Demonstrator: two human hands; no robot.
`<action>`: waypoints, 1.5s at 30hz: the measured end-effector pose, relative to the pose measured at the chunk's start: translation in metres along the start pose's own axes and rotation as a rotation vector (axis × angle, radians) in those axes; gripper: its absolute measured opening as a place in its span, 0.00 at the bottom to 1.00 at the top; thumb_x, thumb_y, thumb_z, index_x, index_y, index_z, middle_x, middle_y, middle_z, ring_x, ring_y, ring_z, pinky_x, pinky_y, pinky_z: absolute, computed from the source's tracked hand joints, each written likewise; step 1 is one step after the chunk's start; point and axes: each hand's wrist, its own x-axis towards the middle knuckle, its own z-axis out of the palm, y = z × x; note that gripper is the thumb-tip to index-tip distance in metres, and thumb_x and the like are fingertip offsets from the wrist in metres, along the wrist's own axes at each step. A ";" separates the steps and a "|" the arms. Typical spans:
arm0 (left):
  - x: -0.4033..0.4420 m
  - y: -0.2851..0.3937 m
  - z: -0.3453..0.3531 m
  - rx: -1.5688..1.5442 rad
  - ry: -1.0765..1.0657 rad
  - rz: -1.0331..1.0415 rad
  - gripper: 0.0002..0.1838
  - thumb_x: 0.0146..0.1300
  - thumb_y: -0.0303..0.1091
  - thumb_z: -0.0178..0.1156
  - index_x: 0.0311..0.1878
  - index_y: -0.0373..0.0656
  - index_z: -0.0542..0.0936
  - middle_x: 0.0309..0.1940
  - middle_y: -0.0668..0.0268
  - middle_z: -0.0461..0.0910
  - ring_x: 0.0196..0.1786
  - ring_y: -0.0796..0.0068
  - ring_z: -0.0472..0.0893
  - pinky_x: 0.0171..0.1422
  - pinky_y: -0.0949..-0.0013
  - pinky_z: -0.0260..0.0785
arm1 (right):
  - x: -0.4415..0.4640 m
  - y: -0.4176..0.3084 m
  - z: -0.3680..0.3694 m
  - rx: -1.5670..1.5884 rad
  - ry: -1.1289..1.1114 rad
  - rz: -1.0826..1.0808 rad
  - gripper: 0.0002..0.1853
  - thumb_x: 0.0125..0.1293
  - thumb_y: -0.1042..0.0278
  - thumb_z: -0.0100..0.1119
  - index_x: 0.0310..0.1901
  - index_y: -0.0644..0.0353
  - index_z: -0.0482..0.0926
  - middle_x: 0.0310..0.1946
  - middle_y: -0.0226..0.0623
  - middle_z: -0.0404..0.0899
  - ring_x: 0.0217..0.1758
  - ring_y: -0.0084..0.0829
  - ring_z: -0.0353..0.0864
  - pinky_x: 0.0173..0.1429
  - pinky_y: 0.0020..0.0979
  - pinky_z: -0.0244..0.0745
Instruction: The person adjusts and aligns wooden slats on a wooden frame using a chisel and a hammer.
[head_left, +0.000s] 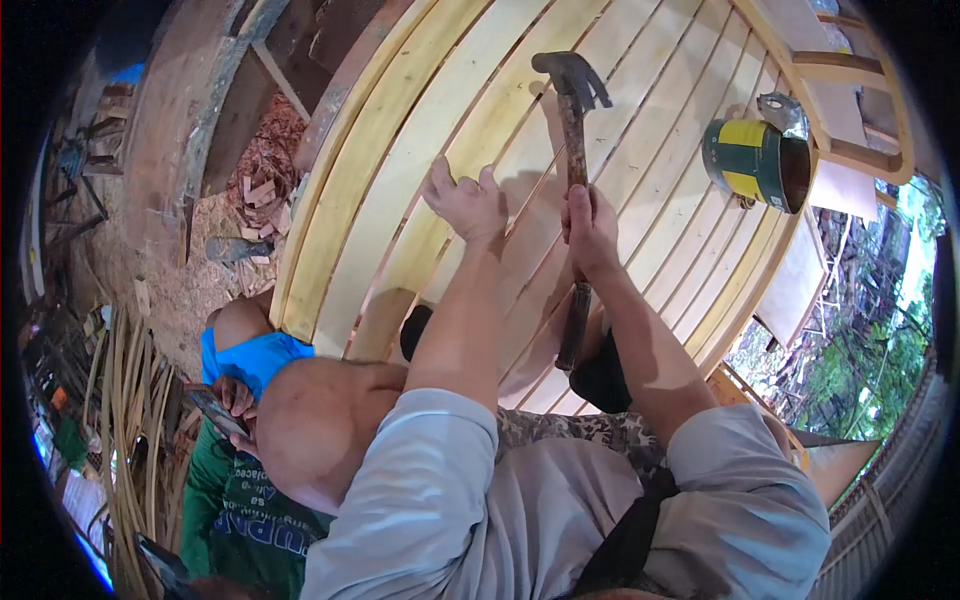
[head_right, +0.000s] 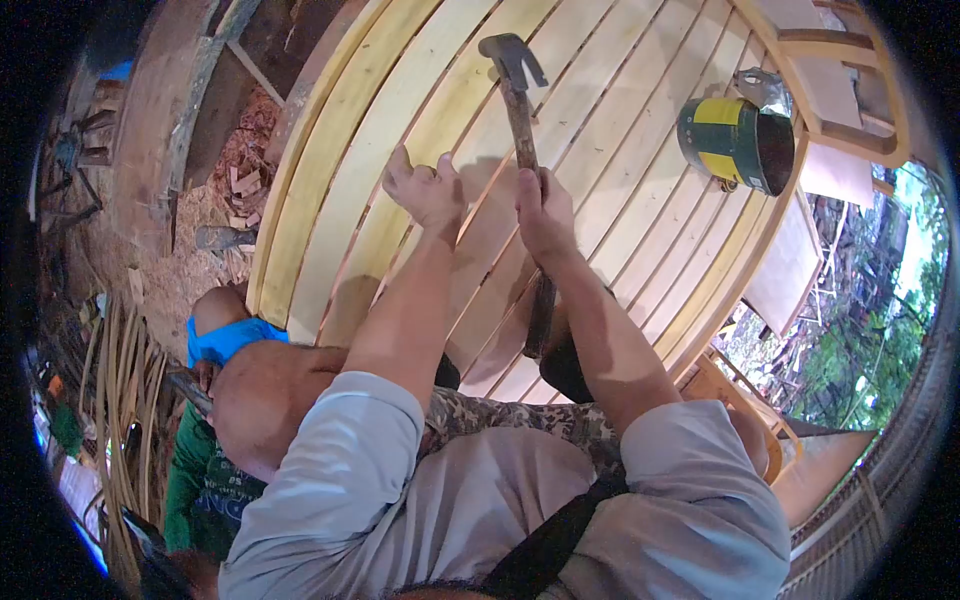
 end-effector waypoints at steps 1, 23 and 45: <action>0.000 -0.001 0.007 -0.075 0.052 -0.038 0.20 0.58 0.41 0.69 0.24 0.28 0.84 0.67 0.50 0.71 0.71 0.41 0.60 0.76 0.44 0.53 | 0.002 0.003 0.002 -0.014 0.000 -0.022 0.23 0.79 0.48 0.51 0.39 0.65 0.78 0.24 0.29 0.73 0.28 0.22 0.71 0.33 0.30 0.69; 0.000 -0.006 0.010 0.125 0.097 0.175 0.19 0.59 0.38 0.66 0.23 0.28 0.84 0.68 0.46 0.68 0.70 0.39 0.60 0.75 0.39 0.53 | 0.018 0.005 -0.013 -0.417 -0.023 -0.377 0.20 0.80 0.52 0.48 0.44 0.63 0.75 0.25 0.30 0.73 0.26 0.22 0.71 0.29 0.27 0.66; 0.000 0.018 -0.003 0.200 -0.043 0.040 0.20 0.63 0.38 0.65 0.33 0.24 0.85 0.71 0.49 0.64 0.70 0.44 0.60 0.75 0.45 0.56 | 0.069 0.006 -0.054 -0.638 -0.128 -0.150 0.33 0.75 0.38 0.48 0.40 0.69 0.82 0.28 0.56 0.80 0.36 0.49 0.84 0.44 0.46 0.76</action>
